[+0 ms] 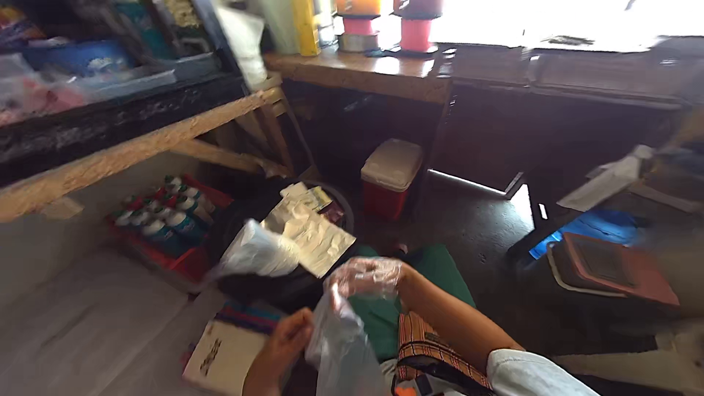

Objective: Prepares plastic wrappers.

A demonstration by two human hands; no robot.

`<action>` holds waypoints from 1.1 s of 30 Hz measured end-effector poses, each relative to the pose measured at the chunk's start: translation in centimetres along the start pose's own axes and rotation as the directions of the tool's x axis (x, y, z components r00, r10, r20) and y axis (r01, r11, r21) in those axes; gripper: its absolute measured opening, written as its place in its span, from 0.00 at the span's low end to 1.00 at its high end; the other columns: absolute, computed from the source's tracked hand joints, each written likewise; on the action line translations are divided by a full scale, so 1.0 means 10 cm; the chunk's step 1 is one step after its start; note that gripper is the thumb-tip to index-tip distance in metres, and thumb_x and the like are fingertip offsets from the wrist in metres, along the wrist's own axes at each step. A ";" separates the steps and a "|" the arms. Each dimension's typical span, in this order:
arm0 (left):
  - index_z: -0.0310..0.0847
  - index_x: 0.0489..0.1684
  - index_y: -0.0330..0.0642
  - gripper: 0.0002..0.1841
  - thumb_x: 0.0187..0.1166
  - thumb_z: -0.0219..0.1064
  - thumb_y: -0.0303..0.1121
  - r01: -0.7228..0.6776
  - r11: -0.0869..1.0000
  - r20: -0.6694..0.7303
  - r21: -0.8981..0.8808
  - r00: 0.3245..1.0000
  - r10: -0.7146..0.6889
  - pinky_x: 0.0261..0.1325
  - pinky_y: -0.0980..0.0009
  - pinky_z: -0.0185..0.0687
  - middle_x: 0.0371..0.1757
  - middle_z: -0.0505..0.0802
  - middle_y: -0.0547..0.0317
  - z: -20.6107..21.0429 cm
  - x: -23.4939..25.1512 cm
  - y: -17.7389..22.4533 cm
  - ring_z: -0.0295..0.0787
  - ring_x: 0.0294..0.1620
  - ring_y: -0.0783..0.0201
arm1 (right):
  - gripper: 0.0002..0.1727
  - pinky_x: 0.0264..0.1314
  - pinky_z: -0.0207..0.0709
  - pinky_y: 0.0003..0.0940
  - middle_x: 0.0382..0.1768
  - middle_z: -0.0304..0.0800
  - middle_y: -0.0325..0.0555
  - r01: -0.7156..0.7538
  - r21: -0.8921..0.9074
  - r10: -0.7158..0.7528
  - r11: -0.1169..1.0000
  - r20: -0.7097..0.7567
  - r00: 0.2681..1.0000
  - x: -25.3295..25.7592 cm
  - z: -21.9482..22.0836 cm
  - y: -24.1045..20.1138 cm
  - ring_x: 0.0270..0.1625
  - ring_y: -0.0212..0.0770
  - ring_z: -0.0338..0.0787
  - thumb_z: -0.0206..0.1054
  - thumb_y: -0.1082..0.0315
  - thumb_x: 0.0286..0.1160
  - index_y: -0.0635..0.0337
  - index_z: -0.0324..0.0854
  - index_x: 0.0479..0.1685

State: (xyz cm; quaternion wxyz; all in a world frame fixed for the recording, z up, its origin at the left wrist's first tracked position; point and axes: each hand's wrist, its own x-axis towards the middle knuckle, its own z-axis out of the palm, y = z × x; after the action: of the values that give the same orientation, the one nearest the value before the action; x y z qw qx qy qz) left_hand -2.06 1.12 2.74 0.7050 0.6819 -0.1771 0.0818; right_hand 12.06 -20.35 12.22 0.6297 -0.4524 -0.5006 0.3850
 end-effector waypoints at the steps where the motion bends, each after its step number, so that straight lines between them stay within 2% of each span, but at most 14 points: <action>1: 0.88 0.43 0.72 0.11 0.83 0.61 0.57 -0.077 0.997 -0.145 -0.032 0.987 0.072 0.41 0.90 0.80 0.33 0.89 0.92 -0.02 0.03 0.02 0.83 0.34 0.93 | 0.11 0.43 0.81 0.18 0.35 0.92 0.19 -0.024 -0.032 0.025 0.999 0.025 0.999 0.06 -0.10 0.06 0.38 0.16 0.88 0.60 0.61 0.79 0.47 0.90 0.39; 3: 0.89 0.42 0.73 0.08 0.81 0.64 0.54 -0.216 0.964 -0.371 -0.157 0.917 0.146 0.63 0.77 0.84 0.34 0.91 0.90 -0.14 0.06 0.07 0.87 0.40 0.87 | 0.11 0.44 0.80 0.18 0.34 0.88 0.22 -0.132 -0.154 0.150 0.979 0.109 0.983 0.20 -0.32 0.24 0.37 0.16 0.84 0.57 0.65 0.83 0.57 0.85 0.44; 4: 0.89 0.40 0.74 0.08 0.81 0.64 0.54 -0.241 0.954 -0.423 -0.178 0.894 0.147 0.65 0.74 0.84 0.33 0.90 0.90 -0.19 0.07 0.07 0.87 0.40 0.86 | 0.11 0.44 0.79 0.18 0.32 0.86 0.22 -0.204 -0.169 0.220 0.964 0.083 0.972 0.28 -0.35 0.34 0.36 0.16 0.83 0.56 0.66 0.84 0.58 0.84 0.43; 7: 0.88 0.38 0.70 0.08 0.83 0.64 0.50 -0.189 0.949 -0.533 -0.252 0.846 0.027 0.48 0.82 0.84 0.34 0.91 0.85 -0.30 0.09 0.04 0.86 0.38 0.85 | 0.12 0.40 0.81 0.19 0.30 0.88 0.24 -0.251 -0.002 0.246 0.968 -0.189 0.951 0.51 -0.35 0.46 0.34 0.19 0.85 0.55 0.62 0.84 0.49 0.84 0.40; 10: 0.86 0.42 0.61 0.12 0.87 0.54 0.37 -0.165 0.947 -0.555 -0.275 0.832 -0.016 0.50 0.76 0.87 0.37 0.92 0.78 -0.47 0.21 0.04 0.88 0.41 0.79 | 0.15 0.44 0.83 0.19 0.35 0.92 0.25 -0.101 0.002 0.098 0.995 -0.269 0.958 0.93 -0.54 0.35 0.38 0.19 0.87 0.50 0.64 0.89 0.47 0.85 0.43; 12: 0.85 0.46 0.57 0.12 0.86 0.53 0.32 -0.195 0.954 -0.609 -0.228 0.793 0.017 0.51 0.74 0.88 0.40 0.94 0.76 -0.62 0.37 0.10 0.90 0.42 0.77 | 0.16 0.51 0.83 0.18 0.38 0.91 0.26 -0.104 -0.144 0.058 0.984 -0.294 0.954 1.32 -0.65 0.27 0.43 0.17 0.87 0.47 0.67 0.91 0.52 0.83 0.48; 14: 0.82 0.46 0.50 0.11 0.88 0.52 0.27 -0.151 0.977 -0.754 -0.150 0.657 -0.014 0.45 0.77 0.89 0.38 0.93 0.74 -0.74 0.54 0.21 0.90 0.38 0.78 | 0.15 0.60 0.79 0.19 0.48 0.88 0.34 -0.176 -0.249 0.079 0.953 -0.355 0.932 1.61 -0.67 0.22 0.51 0.18 0.85 0.50 0.67 0.92 0.63 0.80 0.60; 17: 0.80 0.46 0.41 0.06 0.88 0.56 0.27 -0.032 0.995 -0.920 -0.092 0.386 -0.072 0.27 0.86 0.76 0.32 0.88 0.72 -0.83 0.72 0.17 0.80 0.25 0.83 | 0.09 0.53 0.80 0.21 0.40 0.88 0.35 -0.222 -0.261 0.101 0.939 -0.410 0.906 1.92 -0.66 0.36 0.44 0.21 0.85 0.58 0.69 0.87 0.62 0.82 0.48; 19: 0.78 0.51 0.33 0.07 0.89 0.55 0.27 0.056 0.989 -0.948 -0.138 0.282 -0.148 0.32 0.83 0.78 0.34 0.86 0.66 -0.78 0.75 0.09 0.80 0.28 0.81 | 0.14 0.65 0.76 0.29 0.53 0.89 0.50 -0.327 -0.395 0.151 0.858 -0.415 0.897 2.01 -0.67 0.51 0.55 0.32 0.85 0.58 0.69 0.88 0.70 0.83 0.57; 21: 0.73 0.61 0.27 0.12 0.92 0.50 0.27 0.147 0.957 -0.926 -0.250 0.251 -0.281 0.50 0.78 0.80 0.44 0.85 0.58 -0.69 0.72 0.00 0.82 0.40 0.77 | 0.18 0.76 0.68 0.35 0.66 0.84 0.63 -0.392 -0.462 0.195 0.796 -0.417 0.888 1.95 -0.62 0.63 0.68 0.42 0.81 0.52 0.72 0.90 0.76 0.79 0.66; 23: 0.69 0.69 0.22 0.17 0.92 0.46 0.27 0.125 0.976 -0.920 -0.177 0.331 -0.209 0.62 0.71 0.79 0.57 0.85 0.44 -0.70 0.56 -0.44 0.82 0.53 0.69 | 0.18 0.72 0.70 0.34 0.63 0.84 0.62 -0.459 -0.334 0.261 0.823 -0.497 0.828 1.86 -0.54 0.74 0.64 0.40 0.81 0.52 0.72 0.90 0.78 0.77 0.66; 25: 0.71 0.67 0.26 0.15 0.89 0.49 0.26 0.109 0.978 -0.919 -0.180 0.336 -0.207 0.54 0.72 0.81 0.52 0.85 0.47 -0.76 0.59 -0.77 0.81 0.47 0.69 | 0.15 0.51 0.77 0.31 0.45 0.84 0.49 -0.524 -0.124 0.364 0.843 -0.584 0.725 1.89 -0.60 1.02 0.43 0.33 0.81 0.54 0.68 0.90 0.70 0.77 0.62; 27: 0.73 0.54 0.34 0.07 0.86 0.54 0.23 0.175 0.931 -0.900 -0.319 0.254 -0.356 0.28 0.79 0.68 0.34 0.79 0.61 -0.83 0.80 -0.94 0.69 0.25 0.75 | 0.12 0.33 0.74 0.27 0.29 0.77 0.40 -0.566 -0.030 0.428 0.824 -0.623 0.655 1.92 -0.70 1.25 0.27 0.30 0.76 0.53 0.66 0.91 0.66 0.78 0.54; 33: 0.72 0.66 0.24 0.15 0.87 0.54 0.23 0.316 0.923 -0.920 -0.219 0.249 -0.303 0.47 0.64 0.80 0.48 0.84 0.41 -0.94 0.89 -1.18 0.79 0.39 0.61 | 0.17 0.49 0.78 0.39 0.45 0.84 0.56 -0.579 -0.046 0.404 0.814 -0.671 0.622 1.92 -0.84 1.51 0.41 0.42 0.81 0.58 0.65 0.89 0.72 0.79 0.61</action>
State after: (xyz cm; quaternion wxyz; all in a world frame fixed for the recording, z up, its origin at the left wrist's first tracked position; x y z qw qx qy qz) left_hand 11.72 8.63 -5.13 0.6722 0.5297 0.4035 0.3236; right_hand 23.66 0.52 2.41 0.5645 -0.7524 -0.1597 0.2995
